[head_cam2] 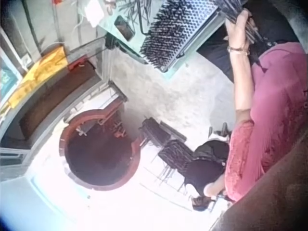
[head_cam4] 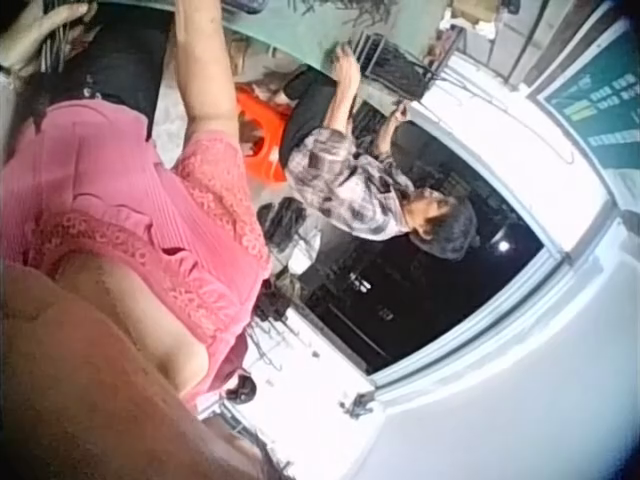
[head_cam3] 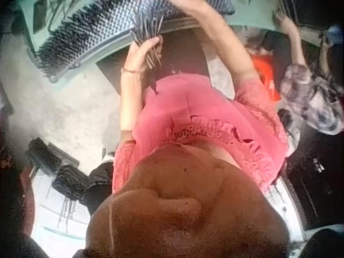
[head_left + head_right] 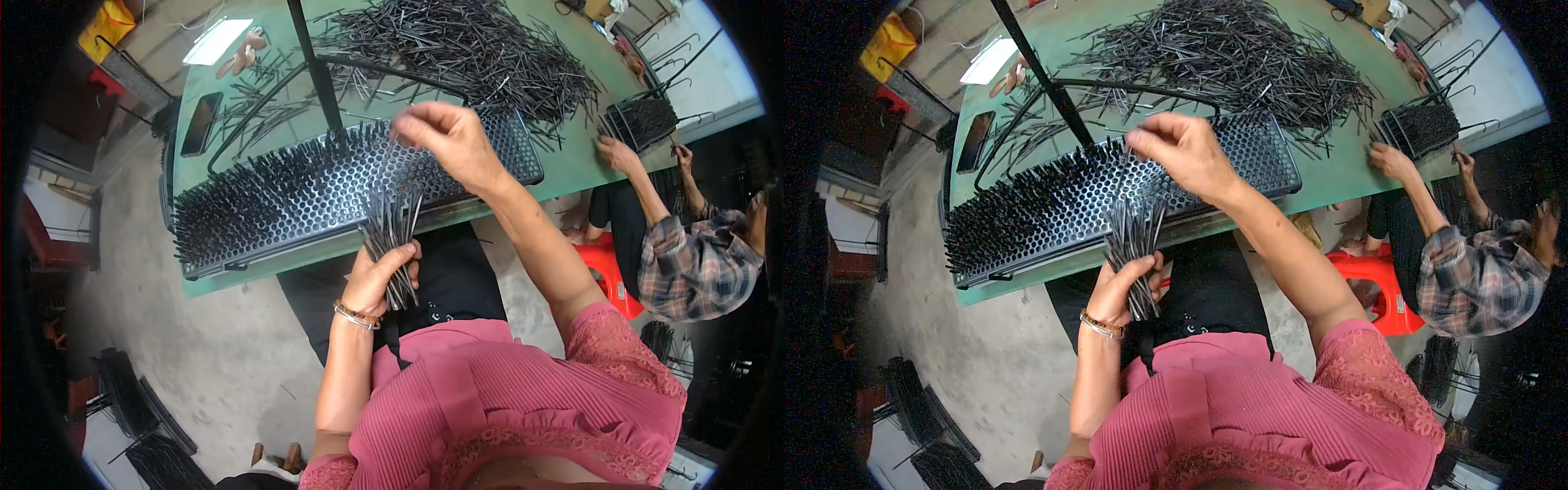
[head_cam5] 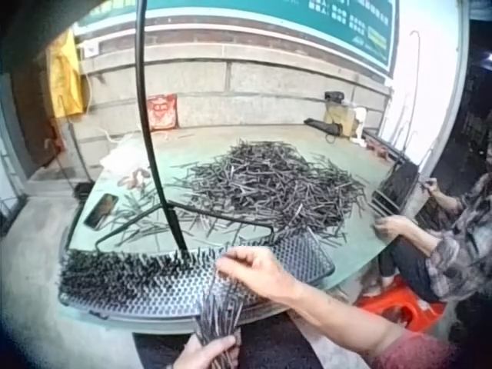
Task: Manually inserting metal rods into a honeycomb-style mesh frame as part of an assembly process.
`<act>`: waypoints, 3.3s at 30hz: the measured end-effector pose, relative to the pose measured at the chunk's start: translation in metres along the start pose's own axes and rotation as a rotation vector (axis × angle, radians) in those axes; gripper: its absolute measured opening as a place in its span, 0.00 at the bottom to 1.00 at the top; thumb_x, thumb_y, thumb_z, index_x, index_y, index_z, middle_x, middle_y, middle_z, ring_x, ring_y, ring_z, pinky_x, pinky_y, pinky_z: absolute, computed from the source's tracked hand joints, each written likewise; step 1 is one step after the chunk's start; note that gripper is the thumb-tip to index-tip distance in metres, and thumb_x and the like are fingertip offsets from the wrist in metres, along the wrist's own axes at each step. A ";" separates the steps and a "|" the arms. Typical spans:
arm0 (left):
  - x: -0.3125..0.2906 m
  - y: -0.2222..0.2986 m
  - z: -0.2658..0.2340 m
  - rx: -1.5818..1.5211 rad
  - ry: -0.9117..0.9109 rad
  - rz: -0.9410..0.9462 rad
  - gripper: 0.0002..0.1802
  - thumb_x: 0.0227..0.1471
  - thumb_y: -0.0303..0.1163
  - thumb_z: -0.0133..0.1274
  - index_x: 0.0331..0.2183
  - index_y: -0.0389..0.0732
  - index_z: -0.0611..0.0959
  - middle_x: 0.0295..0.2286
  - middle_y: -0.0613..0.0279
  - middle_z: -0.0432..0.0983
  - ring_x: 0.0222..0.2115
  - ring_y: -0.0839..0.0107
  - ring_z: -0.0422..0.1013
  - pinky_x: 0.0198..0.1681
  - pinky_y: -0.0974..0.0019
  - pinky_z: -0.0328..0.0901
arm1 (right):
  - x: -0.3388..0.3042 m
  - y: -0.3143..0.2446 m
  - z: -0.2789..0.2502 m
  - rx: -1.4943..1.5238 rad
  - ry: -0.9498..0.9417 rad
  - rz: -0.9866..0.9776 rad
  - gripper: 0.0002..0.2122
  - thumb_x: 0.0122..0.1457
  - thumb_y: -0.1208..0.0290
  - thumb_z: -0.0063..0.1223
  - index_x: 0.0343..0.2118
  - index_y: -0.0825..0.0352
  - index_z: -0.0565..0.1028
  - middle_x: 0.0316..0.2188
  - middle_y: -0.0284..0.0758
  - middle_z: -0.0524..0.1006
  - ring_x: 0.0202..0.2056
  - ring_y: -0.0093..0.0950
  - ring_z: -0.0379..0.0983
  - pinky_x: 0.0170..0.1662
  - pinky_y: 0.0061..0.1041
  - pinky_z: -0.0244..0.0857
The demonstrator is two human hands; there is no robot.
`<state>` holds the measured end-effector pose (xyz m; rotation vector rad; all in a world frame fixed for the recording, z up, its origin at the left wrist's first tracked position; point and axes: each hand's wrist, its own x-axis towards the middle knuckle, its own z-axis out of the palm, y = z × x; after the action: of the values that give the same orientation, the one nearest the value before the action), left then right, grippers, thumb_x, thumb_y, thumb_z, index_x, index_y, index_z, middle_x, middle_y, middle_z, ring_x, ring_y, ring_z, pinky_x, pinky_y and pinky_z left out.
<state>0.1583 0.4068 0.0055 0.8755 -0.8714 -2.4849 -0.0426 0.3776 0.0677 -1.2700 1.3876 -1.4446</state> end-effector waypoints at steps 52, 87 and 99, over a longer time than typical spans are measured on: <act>0.002 -0.013 0.006 -0.114 0.082 0.057 0.21 0.48 0.28 0.54 0.45 0.33 0.71 0.32 0.54 0.75 0.24 0.73 0.71 0.24 0.72 0.70 | 0.024 0.033 0.012 -0.565 0.406 -0.614 0.06 0.50 0.74 0.55 0.32 0.69 0.76 0.26 0.37 0.78 0.26 0.32 0.74 0.32 0.28 0.64; 0.007 -0.012 0.009 -0.232 0.163 0.087 0.17 0.50 0.27 0.50 0.43 0.32 0.73 0.35 0.50 0.76 0.23 0.70 0.73 0.22 0.71 0.70 | -0.016 0.007 -0.011 0.036 0.077 -0.018 0.09 0.56 0.72 0.53 0.37 0.72 0.75 0.29 0.31 0.77 0.30 0.16 0.70 0.33 0.16 0.63; 0.004 -0.012 0.005 -0.340 0.156 0.144 0.19 0.55 0.40 0.48 0.42 0.36 0.73 0.35 0.55 0.76 0.29 0.71 0.73 0.24 0.70 0.72 | -0.002 -0.002 -0.009 0.088 -0.208 0.159 0.10 0.53 0.70 0.56 0.35 0.71 0.77 0.27 0.32 0.78 0.26 0.17 0.71 0.30 0.16 0.65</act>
<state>0.1504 0.4158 -0.0012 0.8397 -0.4259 -2.3097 -0.0501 0.3821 0.0703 -1.1899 1.2429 -1.2162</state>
